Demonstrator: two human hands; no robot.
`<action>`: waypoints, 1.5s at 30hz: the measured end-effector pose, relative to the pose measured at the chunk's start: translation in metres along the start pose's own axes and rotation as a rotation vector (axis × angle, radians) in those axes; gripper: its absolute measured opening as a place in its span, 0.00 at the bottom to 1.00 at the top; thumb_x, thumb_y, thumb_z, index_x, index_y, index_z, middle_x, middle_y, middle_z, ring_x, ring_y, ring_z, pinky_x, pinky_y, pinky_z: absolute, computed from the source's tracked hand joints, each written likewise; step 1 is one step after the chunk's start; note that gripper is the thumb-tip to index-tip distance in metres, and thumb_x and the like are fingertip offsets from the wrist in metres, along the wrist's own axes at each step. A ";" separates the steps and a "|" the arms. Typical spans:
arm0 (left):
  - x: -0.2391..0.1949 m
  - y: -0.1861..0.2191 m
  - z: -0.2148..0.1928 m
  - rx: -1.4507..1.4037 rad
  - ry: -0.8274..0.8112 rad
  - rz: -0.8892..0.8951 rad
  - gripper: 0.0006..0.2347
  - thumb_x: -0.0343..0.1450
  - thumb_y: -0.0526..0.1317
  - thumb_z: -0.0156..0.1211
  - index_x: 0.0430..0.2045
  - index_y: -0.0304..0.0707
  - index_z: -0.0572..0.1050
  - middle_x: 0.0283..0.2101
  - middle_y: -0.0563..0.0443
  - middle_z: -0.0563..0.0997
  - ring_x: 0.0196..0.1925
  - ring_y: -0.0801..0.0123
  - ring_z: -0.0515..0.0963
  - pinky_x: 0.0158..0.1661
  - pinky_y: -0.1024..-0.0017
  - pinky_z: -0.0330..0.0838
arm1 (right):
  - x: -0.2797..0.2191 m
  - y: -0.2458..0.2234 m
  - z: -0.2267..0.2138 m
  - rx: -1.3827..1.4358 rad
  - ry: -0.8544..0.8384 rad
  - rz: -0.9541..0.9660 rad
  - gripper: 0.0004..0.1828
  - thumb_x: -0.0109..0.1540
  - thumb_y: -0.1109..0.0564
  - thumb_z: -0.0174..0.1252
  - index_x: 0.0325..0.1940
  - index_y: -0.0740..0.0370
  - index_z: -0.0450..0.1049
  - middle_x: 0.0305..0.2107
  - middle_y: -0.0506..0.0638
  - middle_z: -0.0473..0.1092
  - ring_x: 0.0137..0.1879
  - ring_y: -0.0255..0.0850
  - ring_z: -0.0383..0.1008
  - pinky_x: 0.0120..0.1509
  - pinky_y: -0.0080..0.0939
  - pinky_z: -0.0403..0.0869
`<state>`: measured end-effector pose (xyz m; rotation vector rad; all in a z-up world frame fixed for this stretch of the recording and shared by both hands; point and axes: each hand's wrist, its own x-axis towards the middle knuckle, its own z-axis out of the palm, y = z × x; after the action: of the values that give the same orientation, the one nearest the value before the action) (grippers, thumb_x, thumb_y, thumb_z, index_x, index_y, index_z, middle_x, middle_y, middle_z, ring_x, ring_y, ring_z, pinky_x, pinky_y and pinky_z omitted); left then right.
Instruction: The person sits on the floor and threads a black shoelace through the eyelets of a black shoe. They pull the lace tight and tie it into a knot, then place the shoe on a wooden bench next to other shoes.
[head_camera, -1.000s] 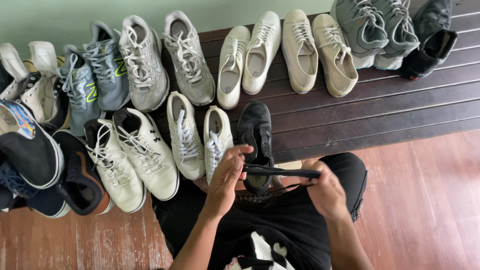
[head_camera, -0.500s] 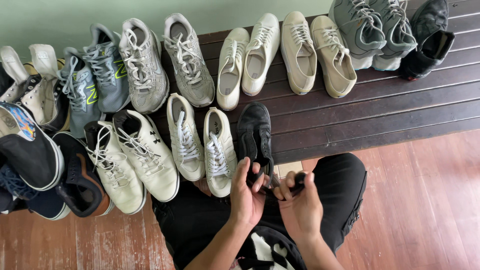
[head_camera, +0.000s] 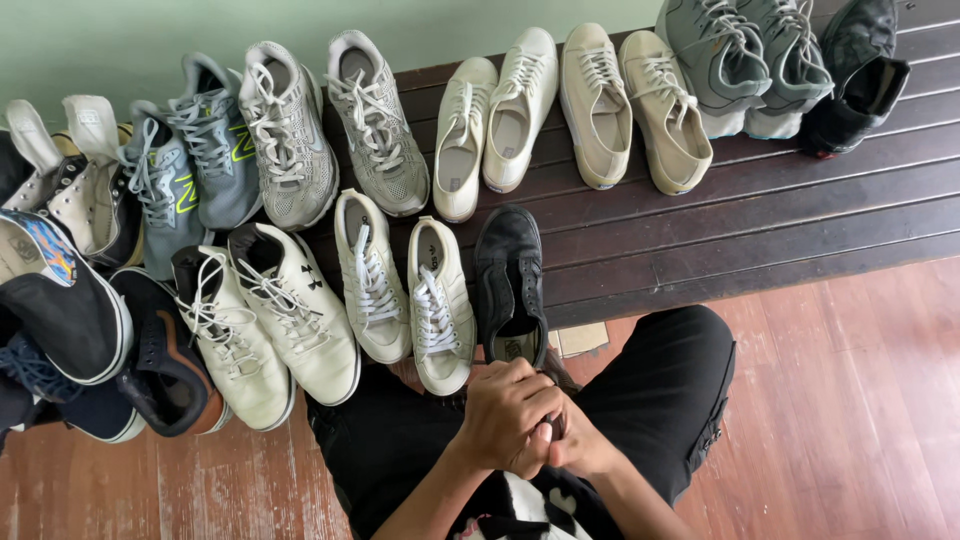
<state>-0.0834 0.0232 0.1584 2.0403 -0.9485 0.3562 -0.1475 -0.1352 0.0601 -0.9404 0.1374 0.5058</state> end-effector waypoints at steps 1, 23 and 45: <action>0.004 0.000 -0.004 0.016 -0.040 0.043 0.17 0.69 0.47 0.38 0.18 0.39 0.73 0.24 0.49 0.76 0.35 0.56 0.75 0.38 0.57 0.63 | 0.000 0.003 -0.003 0.043 -0.023 -0.020 0.11 0.71 0.56 0.49 0.55 0.64 0.64 0.29 0.52 0.66 0.33 0.40 0.71 0.37 0.39 0.72; 0.002 -0.112 0.066 1.028 -0.331 0.058 0.02 0.61 0.38 0.73 0.17 0.46 0.86 0.68 0.38 0.77 0.73 0.45 0.70 0.72 0.30 0.55 | 0.022 -0.054 0.019 -1.034 0.063 -0.292 0.34 0.51 0.78 0.60 0.55 0.52 0.84 0.32 0.55 0.85 0.38 0.55 0.86 0.48 0.48 0.81; 0.034 -0.135 0.002 0.064 0.166 -0.460 0.09 0.68 0.41 0.70 0.40 0.49 0.84 0.38 0.57 0.89 0.32 0.68 0.89 0.46 0.66 0.74 | 0.086 -0.072 0.045 -1.484 0.223 0.291 0.47 0.62 0.47 0.64 0.82 0.55 0.52 0.55 0.70 0.74 0.57 0.72 0.79 0.57 0.78 0.78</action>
<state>0.0384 0.0542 0.0986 2.1738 -0.3536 0.3010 -0.0427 -0.1032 0.1111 -2.4550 0.0833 0.7665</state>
